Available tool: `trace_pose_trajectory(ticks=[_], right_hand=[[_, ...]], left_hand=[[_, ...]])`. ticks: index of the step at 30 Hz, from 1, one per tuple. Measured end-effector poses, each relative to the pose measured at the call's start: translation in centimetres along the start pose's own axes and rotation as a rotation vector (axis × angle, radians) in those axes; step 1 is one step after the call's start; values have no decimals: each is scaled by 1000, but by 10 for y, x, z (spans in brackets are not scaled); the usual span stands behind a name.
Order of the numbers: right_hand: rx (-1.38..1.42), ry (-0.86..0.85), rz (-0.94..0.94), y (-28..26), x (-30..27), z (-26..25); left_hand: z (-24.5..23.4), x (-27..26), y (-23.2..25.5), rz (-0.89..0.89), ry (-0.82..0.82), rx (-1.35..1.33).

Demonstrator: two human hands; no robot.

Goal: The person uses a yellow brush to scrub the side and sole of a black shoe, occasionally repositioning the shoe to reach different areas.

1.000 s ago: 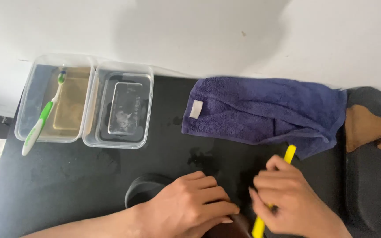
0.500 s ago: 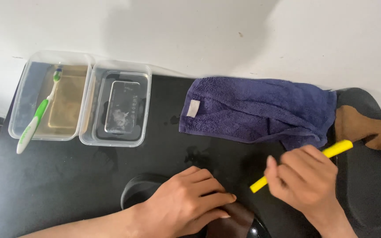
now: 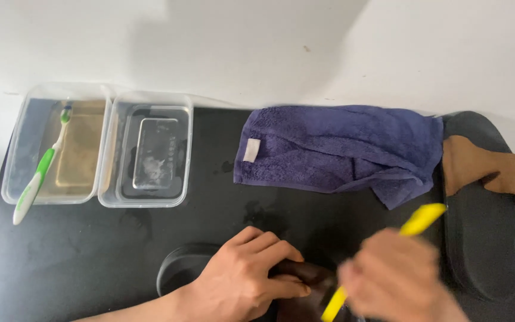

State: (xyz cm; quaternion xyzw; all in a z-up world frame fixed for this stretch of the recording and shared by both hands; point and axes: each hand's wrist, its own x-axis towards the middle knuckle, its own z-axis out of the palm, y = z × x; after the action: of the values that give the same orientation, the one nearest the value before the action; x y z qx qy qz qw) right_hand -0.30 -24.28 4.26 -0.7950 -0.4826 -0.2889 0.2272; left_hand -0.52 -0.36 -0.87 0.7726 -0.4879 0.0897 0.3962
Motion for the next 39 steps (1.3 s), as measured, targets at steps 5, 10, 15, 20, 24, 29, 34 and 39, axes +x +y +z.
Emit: trace_pose_trajectory(ticks=[5, 10, 15, 20, 24, 29, 34, 39], right_hand=[[-149, -121, -46, 8, -12, 8], [-339, 24, 75, 11, -16, 1], [-34, -76, -76, 5, -18, 12], [-259, 17, 65, 22, -19, -9], [-22, 61, 113, 10, -21, 4], [58, -141, 11, 3, -27, 8], [-338, -98, 89, 21, -29, -15], [-52, -129, 100, 3, -23, -4]], left_hand=[[-2, 3, -1, -23, -36, 15], [-1, 5, 2, -28, -19, 30], [0, 5, 0, -28, -46, 44], [-2, 6, 2, -54, -47, 50], [-1, 6, 0, -39, -59, 53], [0, 7, 0, -36, -54, 59], [0, 7, -1, -35, -45, 56], [-1, 8, -2, -36, -66, 47]])
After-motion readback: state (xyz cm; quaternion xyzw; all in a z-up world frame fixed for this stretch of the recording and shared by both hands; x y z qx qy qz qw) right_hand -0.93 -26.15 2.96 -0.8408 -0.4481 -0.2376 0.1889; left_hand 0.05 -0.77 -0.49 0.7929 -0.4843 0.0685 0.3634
